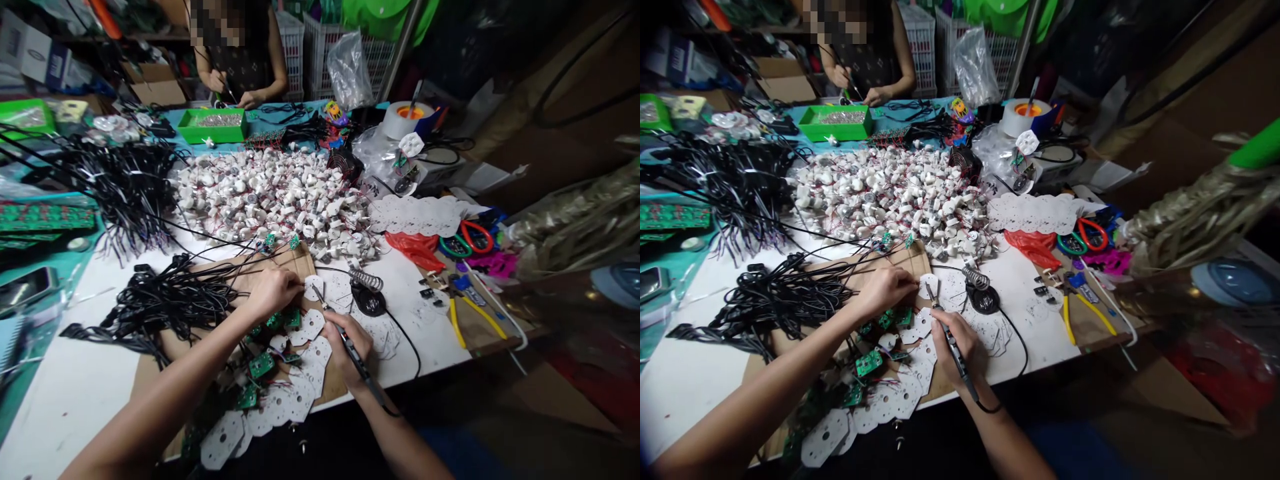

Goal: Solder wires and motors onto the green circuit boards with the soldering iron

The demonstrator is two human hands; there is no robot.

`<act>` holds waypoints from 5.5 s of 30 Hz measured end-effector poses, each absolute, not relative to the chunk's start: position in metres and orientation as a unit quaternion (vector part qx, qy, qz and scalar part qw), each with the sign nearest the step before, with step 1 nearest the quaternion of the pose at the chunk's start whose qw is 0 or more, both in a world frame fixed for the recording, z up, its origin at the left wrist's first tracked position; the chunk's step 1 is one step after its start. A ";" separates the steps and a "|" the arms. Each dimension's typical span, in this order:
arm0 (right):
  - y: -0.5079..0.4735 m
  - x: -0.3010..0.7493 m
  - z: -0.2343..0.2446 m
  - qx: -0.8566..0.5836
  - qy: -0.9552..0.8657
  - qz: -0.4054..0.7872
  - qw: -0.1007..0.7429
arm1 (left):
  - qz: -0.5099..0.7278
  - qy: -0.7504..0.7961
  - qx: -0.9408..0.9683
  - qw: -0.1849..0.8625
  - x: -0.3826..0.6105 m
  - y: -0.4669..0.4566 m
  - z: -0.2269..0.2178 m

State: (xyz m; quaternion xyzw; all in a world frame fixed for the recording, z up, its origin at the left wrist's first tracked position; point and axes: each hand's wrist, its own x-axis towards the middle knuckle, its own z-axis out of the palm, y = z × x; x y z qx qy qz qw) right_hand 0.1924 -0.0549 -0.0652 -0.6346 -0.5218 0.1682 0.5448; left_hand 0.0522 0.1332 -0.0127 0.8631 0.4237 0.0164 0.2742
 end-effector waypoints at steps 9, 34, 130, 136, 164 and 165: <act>-0.049 0.192 -0.063 -0.629 -0.534 0.191 0.531 | -0.028 0.455 0.841 0.293 0.058 0.136 -0.011; -0.042 0.190 -0.052 -0.607 -0.591 0.160 0.507 | -0.046 0.468 0.833 0.292 0.063 0.139 -0.008; -0.020 0.233 -0.053 -0.649 -0.717 -0.123 0.223 | -0.031 0.152 0.927 0.341 0.015 0.108 -0.011; -0.012 0.234 -0.061 -0.667 -0.715 -0.135 0.161 | 0.066 0.156 0.885 0.434 0.015 0.107 -0.014; 0.024 0.222 -0.064 -0.346 -0.880 -0.156 0.285 | 0.166 0.586 0.786 0.101 -0.042 0.159 -0.020; 0.021 0.222 -0.066 -0.356 -0.880 -0.142 0.281 | 0.173 0.579 0.792 0.092 -0.041 0.164 -0.019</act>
